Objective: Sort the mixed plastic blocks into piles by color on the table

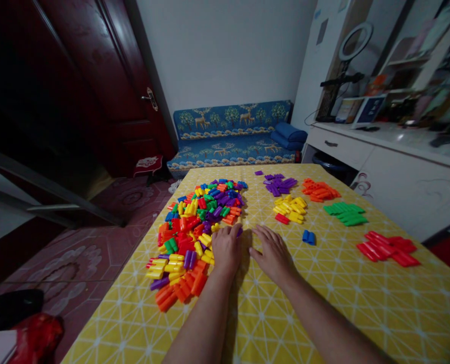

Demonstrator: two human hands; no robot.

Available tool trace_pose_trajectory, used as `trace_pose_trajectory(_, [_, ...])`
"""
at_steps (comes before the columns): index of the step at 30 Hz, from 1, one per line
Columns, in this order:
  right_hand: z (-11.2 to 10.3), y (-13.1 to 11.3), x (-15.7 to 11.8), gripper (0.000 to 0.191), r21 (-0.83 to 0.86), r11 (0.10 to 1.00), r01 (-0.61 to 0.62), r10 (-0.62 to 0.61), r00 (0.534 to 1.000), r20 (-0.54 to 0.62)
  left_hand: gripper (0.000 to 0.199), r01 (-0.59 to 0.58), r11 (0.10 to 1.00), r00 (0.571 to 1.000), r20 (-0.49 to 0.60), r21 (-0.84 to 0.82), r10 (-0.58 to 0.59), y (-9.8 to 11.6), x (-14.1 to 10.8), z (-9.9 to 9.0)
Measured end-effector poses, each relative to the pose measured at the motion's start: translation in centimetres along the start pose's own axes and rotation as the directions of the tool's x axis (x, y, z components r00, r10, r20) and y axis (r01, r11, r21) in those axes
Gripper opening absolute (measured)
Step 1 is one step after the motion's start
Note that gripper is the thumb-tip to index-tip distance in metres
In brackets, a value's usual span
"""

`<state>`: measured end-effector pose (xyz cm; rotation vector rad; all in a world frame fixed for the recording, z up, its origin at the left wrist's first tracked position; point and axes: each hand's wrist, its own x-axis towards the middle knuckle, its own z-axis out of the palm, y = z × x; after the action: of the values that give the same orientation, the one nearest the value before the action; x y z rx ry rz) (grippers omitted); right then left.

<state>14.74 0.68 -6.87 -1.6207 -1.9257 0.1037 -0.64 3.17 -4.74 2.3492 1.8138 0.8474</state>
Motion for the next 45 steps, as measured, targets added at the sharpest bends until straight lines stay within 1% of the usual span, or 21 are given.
trace_pose_trajectory(2, [-0.9, -0.3, 0.2, 0.048, 0.114, 0.993, -0.02, 0.02, 1.0, -0.002, 0.034, -0.013, 0.995, 1.0, -0.009, -0.103, 0.012, -0.1, 0.0, 0.1])
trace_pose_trajectory(5, [-1.9, -1.0, 0.5, 0.044, 0.296, 0.95, -0.099, 0.096, 0.995, 0.024, 0.035, -0.036, 0.972, 0.999, -0.022, -0.231, 0.032, -0.1, -0.1, 0.2])
trace_pose_trajectory(7, [-2.0, -1.2, 0.6, 0.041, 0.424, 0.899, -0.111, 0.108, 0.994, 0.031, 0.038, -0.064, 0.958, 0.998, -0.023, -0.279, 0.06, 0.0, -0.1, 0.2])
trace_pose_trajectory(9, [-1.7, -1.2, 0.7, 0.039, 0.513, 0.852, -0.109, 0.102, 0.994, 0.04, 0.042, -0.081, 0.951, 0.997, -0.013, -0.297, 0.081, 0.1, -0.2, 0.2])
trace_pose_trajectory(12, [-0.9, -0.9, 0.8, 0.034, 0.582, 0.807, -0.101, 0.095, 0.995, 0.041, 0.044, -0.063, 0.955, 0.996, 0.042, -0.291, 0.078, 0.1, -0.2, 0.1])
trace_pose_trajectory(16, [-0.3, -0.7, 1.0, 0.022, 0.678, 0.73, -0.085, 0.117, 0.993, -0.001, 0.045, -0.051, 0.959, 0.993, 0.089, -0.279, 0.079, 0.1, -0.1, 0.0])
trace_pose_trajectory(19, [-0.3, -0.1, 1.1, 0.022, 0.675, 0.729, -0.114, 0.193, 0.98, -0.043, 0.045, -0.06, 0.952, 0.992, 0.089, -0.3, 0.091, 0.2, -0.1, 0.0])
trace_pose_trajectory(22, [-0.3, 1.2, 1.4, 0.024, 0.67, 0.73, -0.137, 0.294, 0.947, -0.127, 0.031, -0.07, 0.952, 0.992, 0.083, -0.299, 0.099, 0.3, -0.1, -0.2])
trace_pose_trajectory(24, [-0.3, 2.2, 1.6, 0.026, 0.71, 0.682, -0.174, 0.367, 0.922, -0.126, 0.021, -0.077, 0.955, 0.991, 0.085, -0.286, 0.106, 0.4, -0.1, -0.3])
trace_pose_trajectory(27, [-0.3, 3.4, 1.9, 0.036, 0.792, 0.561, -0.242, 0.475, 0.877, -0.069, 0.018, -0.085, 0.96, 0.989, 0.093, -0.268, 0.113, 0.5, -0.2, -0.3])
trace_pose_trajectory(29, [-0.4, 4.1, 2.2, 0.039, 0.815, 0.518, -0.258, 0.491, 0.871, -0.036, 0.017, -0.091, 0.962, 0.989, 0.093, -0.257, 0.118, 0.5, -0.2, -0.3])
trace_pose_trajectory(31, [-0.6, 4.8, 3.0, 0.037, 0.798, 0.547, -0.252, 0.459, 0.888, -0.034, 0.016, -0.1, 0.964, 0.988, 0.092, -0.247, 0.126, 0.6, -0.1, -0.3])
trace_pose_trajectory(33, [-0.7, 5.7, 4.5, 0.032, 0.744, 0.623, -0.241, 0.409, 0.911, -0.047, 0.015, -0.101, 0.967, 0.987, 0.097, -0.233, 0.127, 0.6, -0.1, -0.2])
trace_pose_trajectory(36, [-0.6, 6.9, 7.8, 0.02, 0.556, 0.793, -0.251, 0.315, 0.949, -0.021, 0.014, -0.092, 0.973, 0.986, 0.114, -0.212, 0.118, 0.6, 0.1, -0.1])
trace_pose_trajectory(38, [-0.5, 7.3, 10.2, 0.013, 0.421, 0.868, -0.262, 0.287, 0.958, 0.005, 0.014, -0.091, 0.975, 0.986, 0.119, -0.204, 0.117, 0.6, 0.1, 0.0])
trace_pose_trajectory(39, [-0.4, 7.5, 11.3, 0.013, 0.373, 0.888, -0.268, 0.291, 0.957, -0.005, 0.014, -0.093, 0.975, 0.985, 0.121, -0.201, 0.119, 0.6, 0.1, 0.0])
trace_pose_trajectory(40, [-0.4, 7.5, 12.1, 0.015, 0.342, 0.899, -0.274, 0.303, 0.953, -0.032, 0.014, -0.094, 0.976, 0.985, 0.123, -0.197, 0.12, 0.6, 0.1, 0.0])
trace_pose_trajectory(42, [-0.1, 7.3, 13.2, 0.026, 0.294, 0.914, -0.279, 0.322, 0.94, -0.109, 0.013, -0.097, 0.977, 0.984, 0.128, -0.19, 0.123, 0.6, 0.1, -0.1])
trace_pose_trajectory(44, [0.3, 6.7, 13.2, 0.037, 0.252, 0.93, -0.267, 0.313, 0.935, -0.165, 0.013, -0.097, 0.978, 0.985, 0.126, -0.186, 0.122, 0.7, 0.0, -0.1])
trace_pose_trajectory(45, [0.5, 6.4, 13.0, 0.039, 0.209, 0.945, -0.251, 0.286, 0.944, -0.164, 0.013, -0.096, 0.978, 0.985, 0.123, -0.186, 0.12, 0.7, 0.0, -0.1])
